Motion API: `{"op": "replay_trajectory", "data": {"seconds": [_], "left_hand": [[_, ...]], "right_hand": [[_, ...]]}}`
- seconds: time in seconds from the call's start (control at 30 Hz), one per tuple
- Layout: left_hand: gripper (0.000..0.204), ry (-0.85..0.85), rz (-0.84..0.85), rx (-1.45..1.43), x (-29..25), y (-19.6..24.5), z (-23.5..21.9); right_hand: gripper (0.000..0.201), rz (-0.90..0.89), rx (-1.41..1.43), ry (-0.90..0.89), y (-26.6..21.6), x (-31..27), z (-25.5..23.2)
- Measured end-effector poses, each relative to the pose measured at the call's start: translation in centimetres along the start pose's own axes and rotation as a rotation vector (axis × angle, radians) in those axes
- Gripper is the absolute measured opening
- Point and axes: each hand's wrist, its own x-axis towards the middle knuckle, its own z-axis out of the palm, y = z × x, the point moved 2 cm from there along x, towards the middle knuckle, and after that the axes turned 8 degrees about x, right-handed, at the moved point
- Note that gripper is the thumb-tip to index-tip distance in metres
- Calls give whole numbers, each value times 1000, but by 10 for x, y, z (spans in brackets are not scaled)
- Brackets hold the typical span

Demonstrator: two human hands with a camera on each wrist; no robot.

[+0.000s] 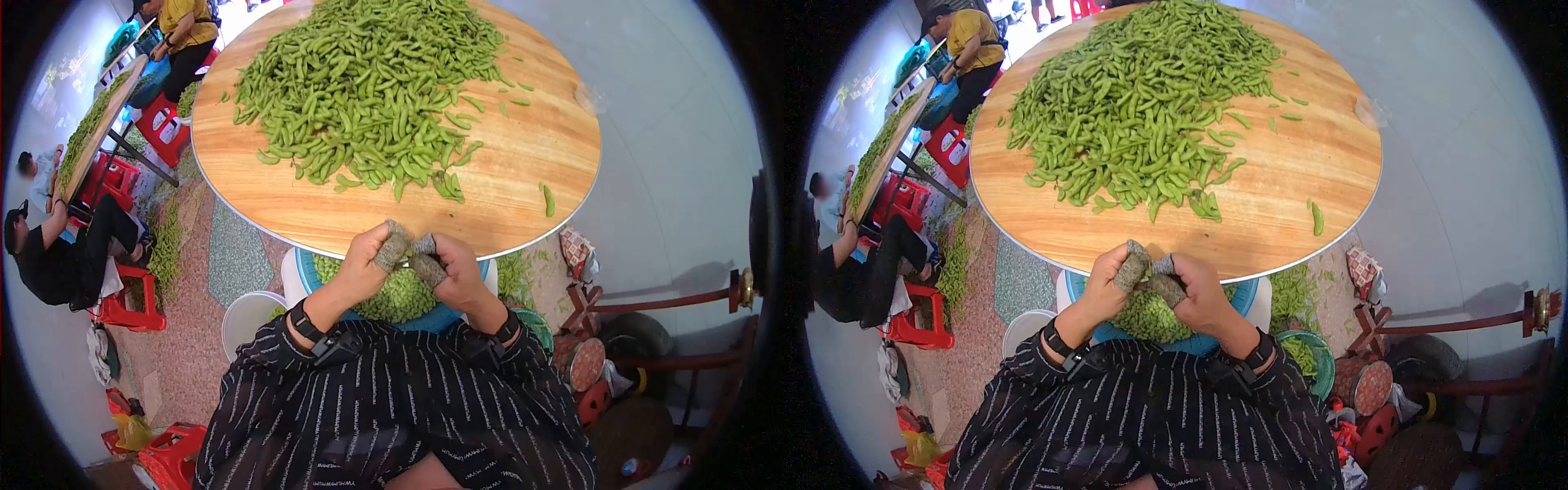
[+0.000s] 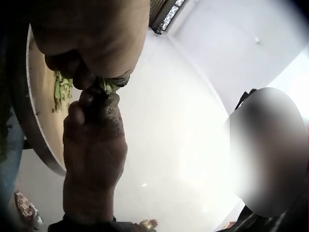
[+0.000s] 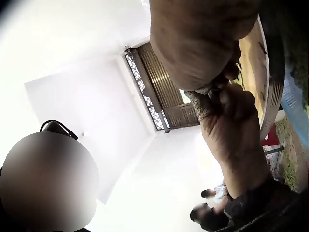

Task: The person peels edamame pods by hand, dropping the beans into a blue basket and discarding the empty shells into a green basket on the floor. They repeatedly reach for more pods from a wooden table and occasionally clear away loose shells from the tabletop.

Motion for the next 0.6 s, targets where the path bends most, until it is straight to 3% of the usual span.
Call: {"op": "replay_trajectory", "data": {"seconds": [0.03, 0.1, 0.17, 0.3, 0.37, 0.43, 0.47, 0.6], "left_hand": [[22, -18, -91, -98, -2, 2, -1], [23, -107, -105, -140, -4, 2, -7], [23, -113, -116, -88, -10, 3, -8], [19, -130, -74, 207, -19, 5, -8], [18, -130, -92, 259, -22, -5, -10], [17, -23, 195, 481, -23, 6, -8], [19, -61, 62, 472, -25, 11, -9], [20, -59, -5, 565, -26, -3, -8]], "right_hand": [[10, -48, -53, -32, -3, 0, 1], [12, -23, 39, -49, -2, -2, 3], [13, 191, 181, -12, 3, -4, 4], [14, 197, 296, 137, -9, -5, 13], [14, 76, 58, 63, -3, -5, 15], [15, 53, -40, 44, 3, -10, 13], [15, 38, -136, 36, 4, -11, 12], [19, -80, -446, 27, -7, -13, 13]]}}
